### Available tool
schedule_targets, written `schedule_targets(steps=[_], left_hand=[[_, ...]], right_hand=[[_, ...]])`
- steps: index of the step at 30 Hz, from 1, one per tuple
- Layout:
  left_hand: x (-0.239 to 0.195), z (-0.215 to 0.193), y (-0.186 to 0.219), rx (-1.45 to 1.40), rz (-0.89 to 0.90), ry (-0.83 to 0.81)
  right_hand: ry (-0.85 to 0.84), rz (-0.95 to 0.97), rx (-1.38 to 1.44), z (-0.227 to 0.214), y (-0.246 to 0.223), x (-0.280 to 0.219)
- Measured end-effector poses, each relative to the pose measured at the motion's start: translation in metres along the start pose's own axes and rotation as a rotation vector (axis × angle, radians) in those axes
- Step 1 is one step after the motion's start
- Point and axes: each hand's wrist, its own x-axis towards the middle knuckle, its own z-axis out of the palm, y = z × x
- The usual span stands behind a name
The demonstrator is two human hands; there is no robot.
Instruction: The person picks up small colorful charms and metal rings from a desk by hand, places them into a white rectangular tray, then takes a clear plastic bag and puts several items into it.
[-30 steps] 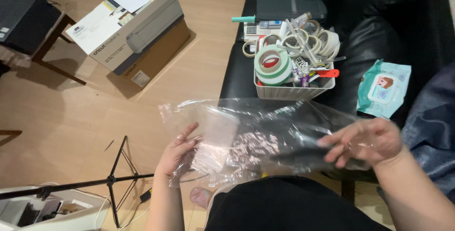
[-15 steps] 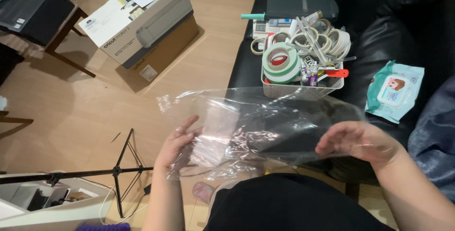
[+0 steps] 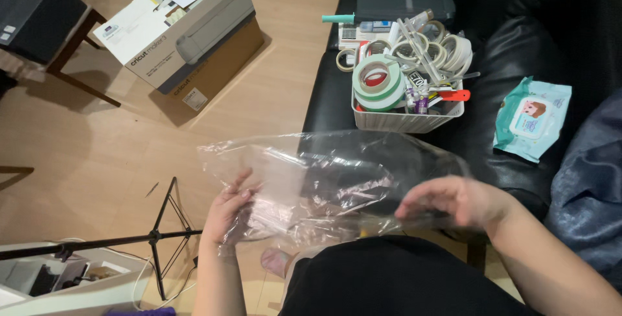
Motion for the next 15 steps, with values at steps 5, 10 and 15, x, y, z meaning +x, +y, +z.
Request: schedule_targets(steps=[5, 10, 15], left_hand=[[-0.001, -0.014, -0.017, -0.052, 0.007, 0.102], [0.000, -0.025, -0.030, -0.035, -0.008, 0.093], [0.001, -0.039, -0.031, -0.066, -0.029, -0.056]], right_hand=[[0.160, 0.239, -0.358, 0.007, 0.051, 0.008], [0.355, 0.269, -0.230, 0.004, 0.064, 0.022], [0.675, 0.235, -0.016, -0.016, 0.051, 0.010]])
